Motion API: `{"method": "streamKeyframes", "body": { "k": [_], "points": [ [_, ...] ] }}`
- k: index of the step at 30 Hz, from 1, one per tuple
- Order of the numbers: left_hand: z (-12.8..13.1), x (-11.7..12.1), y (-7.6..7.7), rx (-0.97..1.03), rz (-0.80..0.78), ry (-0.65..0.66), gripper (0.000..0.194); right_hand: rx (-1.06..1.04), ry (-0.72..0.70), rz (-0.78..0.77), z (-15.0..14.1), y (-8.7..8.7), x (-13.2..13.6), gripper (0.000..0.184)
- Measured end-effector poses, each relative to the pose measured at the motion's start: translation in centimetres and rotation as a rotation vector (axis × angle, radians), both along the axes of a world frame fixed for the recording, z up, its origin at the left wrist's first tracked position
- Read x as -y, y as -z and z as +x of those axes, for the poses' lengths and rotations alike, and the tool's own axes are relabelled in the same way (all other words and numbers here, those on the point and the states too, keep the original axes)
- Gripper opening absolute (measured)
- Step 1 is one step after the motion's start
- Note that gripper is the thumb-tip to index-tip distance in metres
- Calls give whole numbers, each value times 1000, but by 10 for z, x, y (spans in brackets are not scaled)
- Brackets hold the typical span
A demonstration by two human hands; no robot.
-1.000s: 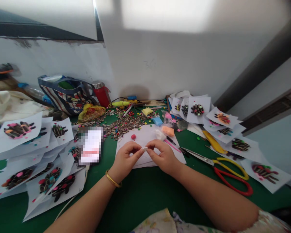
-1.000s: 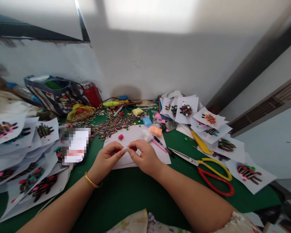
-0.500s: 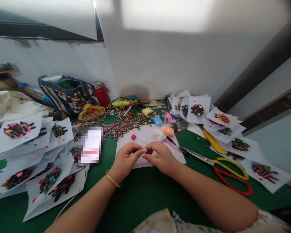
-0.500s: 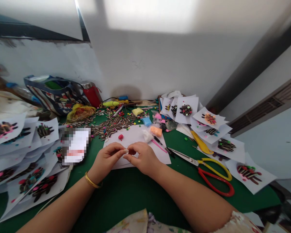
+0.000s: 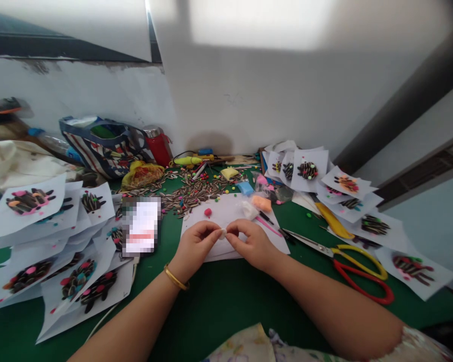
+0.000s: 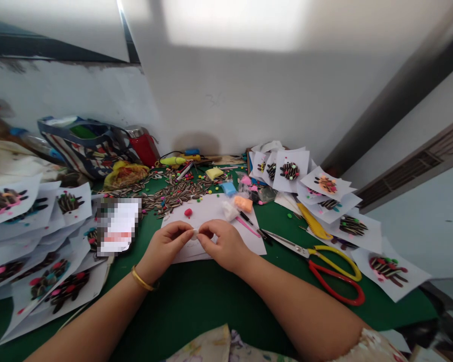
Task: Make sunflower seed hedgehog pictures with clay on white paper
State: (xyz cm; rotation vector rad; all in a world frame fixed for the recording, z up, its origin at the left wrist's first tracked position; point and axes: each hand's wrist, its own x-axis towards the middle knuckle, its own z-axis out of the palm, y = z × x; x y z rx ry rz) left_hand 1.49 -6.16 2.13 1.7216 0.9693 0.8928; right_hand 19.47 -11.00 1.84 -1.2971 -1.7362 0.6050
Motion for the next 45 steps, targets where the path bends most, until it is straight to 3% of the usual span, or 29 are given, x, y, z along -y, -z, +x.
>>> {"method": "streamKeyframes", "body": {
  "k": [5,10,15,19,27,36,45],
  "points": [
    [-1,-3,-1,15,-86,35,21,-52,16,-58,1,3,-2,12],
    [-2,-6,4,-13,-51,25,21,22,-7,-85,1,2,-3,12],
    [-8,-12,8,-212,47,-37,25,133,30,-87,4,6,-7,20],
    [-9,-12,2,-370,126,-26,17,204,39,-114,6,13,-12,25],
    [-3,0,-6,-582,117,21,14,304,3,-109,8,16,-13,26],
    [3,10,3,-722,209,-60,11,329,-12,-95,8,19,-14,26],
    [-2,9,14,-733,354,-34,11,330,-66,-62,9,21,-14,26]
  ]
}}
